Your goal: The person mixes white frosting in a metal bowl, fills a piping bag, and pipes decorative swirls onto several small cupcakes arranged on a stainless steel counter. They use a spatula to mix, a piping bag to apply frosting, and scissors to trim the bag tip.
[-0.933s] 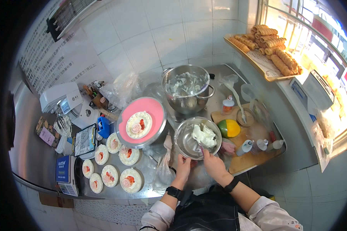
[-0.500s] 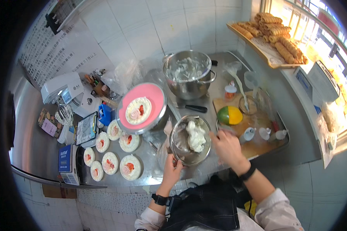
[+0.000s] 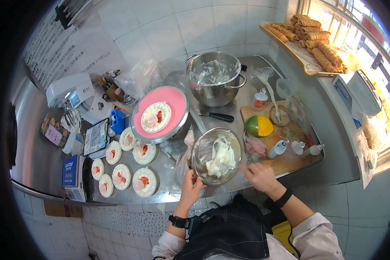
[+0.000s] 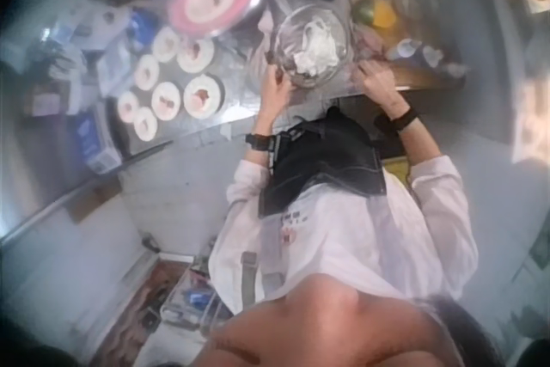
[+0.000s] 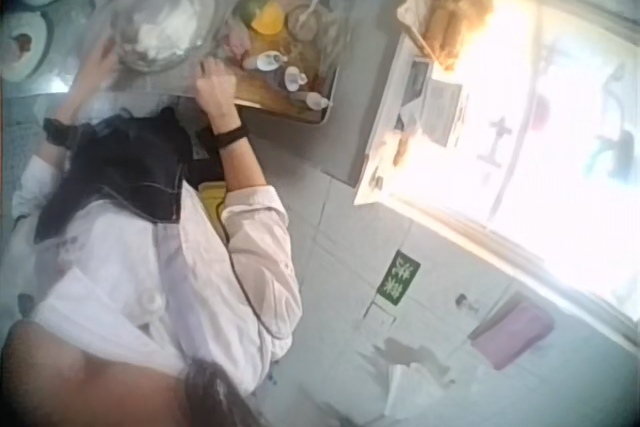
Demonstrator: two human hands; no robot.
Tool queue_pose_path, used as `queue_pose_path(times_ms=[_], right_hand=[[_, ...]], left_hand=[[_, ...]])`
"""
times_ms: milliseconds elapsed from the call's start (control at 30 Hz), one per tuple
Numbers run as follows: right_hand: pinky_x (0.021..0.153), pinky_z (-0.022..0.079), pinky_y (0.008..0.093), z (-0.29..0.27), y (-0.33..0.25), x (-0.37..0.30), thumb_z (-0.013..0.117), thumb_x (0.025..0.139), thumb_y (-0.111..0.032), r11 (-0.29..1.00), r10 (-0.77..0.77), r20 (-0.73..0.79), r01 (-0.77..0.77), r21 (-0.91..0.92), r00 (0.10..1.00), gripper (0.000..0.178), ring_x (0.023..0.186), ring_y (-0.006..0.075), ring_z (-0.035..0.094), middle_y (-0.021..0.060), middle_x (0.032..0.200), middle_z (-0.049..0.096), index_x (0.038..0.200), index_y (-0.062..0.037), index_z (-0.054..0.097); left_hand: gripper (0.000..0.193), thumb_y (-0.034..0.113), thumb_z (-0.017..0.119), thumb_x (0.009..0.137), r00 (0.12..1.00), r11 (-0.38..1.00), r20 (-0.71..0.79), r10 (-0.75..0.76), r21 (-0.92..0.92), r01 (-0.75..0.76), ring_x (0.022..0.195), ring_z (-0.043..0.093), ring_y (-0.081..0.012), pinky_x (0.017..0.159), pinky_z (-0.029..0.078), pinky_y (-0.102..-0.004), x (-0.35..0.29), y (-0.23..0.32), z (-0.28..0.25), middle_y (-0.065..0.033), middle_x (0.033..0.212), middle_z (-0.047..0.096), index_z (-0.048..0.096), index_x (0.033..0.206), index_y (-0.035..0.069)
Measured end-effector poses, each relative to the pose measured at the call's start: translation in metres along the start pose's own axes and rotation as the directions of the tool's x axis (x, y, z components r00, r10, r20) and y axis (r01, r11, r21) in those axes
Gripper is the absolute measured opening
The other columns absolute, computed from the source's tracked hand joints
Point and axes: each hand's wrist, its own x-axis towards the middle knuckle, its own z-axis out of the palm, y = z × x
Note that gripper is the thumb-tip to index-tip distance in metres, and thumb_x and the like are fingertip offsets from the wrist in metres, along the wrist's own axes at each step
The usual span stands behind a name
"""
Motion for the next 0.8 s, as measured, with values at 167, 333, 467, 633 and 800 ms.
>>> queue_pose_path(times_ms=[167, 333, 467, 633, 800], right_hand=[[0.059, 0.05, 0.0399, 0.006, -0.011, -0.006, 0.06, 0.077, -0.012, 0.828, 0.396, 0.24, -0.458, 0.324, 0.886, 0.016, 0.067, 0.0317, 0.063, 0.014, 0.072, 0.061, 0.092, -0.0057, 0.066], [0.063, 0.049, 0.0442, -0.01, -0.04, -0.011, 0.052, 0.081, -0.006, 0.539, 0.509, 0.47, -0.693, 0.479, 0.721, 0.015, 0.068, 0.0363, 0.063, 0.0204, 0.07, 0.062, 0.089, -0.0039, 0.066], [0.058, 0.049, 0.0399, -0.021, -0.054, -0.002, 0.056, 0.076, -0.006, 0.813, 0.507, 0.13, -0.523, 0.256, 0.852, 0.025, 0.063, 0.0308, 0.061, 0.0131, 0.069, 0.059, 0.098, -0.0082, 0.066], [0.054, 0.048, 0.0335, -0.024, -0.058, 0.002, 0.059, 0.07, -0.006, 0.978, 0.205, 0.071, -0.206, 0.007, 0.976, 0.034, 0.064, 0.0227, 0.059, 0.003, 0.069, 0.053, 0.102, -0.0105, 0.066], [0.053, 0.048, 0.0347, -0.022, -0.059, -0.009, 0.059, 0.07, -0.005, 0.915, 0.403, -0.077, -0.4, 0.048, 0.912, 0.032, 0.064, 0.0236, 0.06, 0.0044, 0.071, 0.057, 0.099, -0.012, 0.068]], left_hand=[[0.009, 0.002, 0.048, 0.092, 1.0, 0.998, -0.028, 0.004, 0.064, -0.002, 0.086, 0.056, -0.0104, 0.072, 0.057, -0.0282, 0.005, -0.006, 0.008, -0.0061, 0.093, 0.051, 0.04, 0.098, 0.002], [0.014, 0.005, 0.046, 0.094, 0.987, 0.952, 0.058, -0.15, -0.261, 0.161, 0.09, 0.057, -0.0128, 0.078, 0.056, -0.0301, 0.015, -0.005, 0.009, -0.0062, 0.098, 0.05, 0.039, 0.105, 0.006], [0.015, 0.004, 0.047, 0.093, 0.974, 0.884, 0.018, -0.228, -0.414, 0.215, 0.089, 0.056, -0.0152, 0.077, 0.057, -0.033, 0.016, -0.005, 0.013, -0.006, 0.1, 0.047, 0.039, 0.106, 0.007], [0.011, 0.006, 0.042, 0.096, 0.976, 0.898, 0.075, -0.203, -0.383, 0.216, 0.096, 0.056, -0.015, 0.082, 0.056, -0.0333, 0.014, -0.011, 0.013, -0.0047, 0.106, 0.044, 0.038, 0.106, 0.008], [0.011, 0.006, 0.044, 0.096, 0.969, 0.874, 0.05, -0.244, -0.421, 0.242, 0.094, 0.053, -0.013, 0.082, 0.056, -0.034, 0.01, -0.016, 0.019, -0.0043, 0.104, 0.043, 0.038, 0.106, 0.006]])
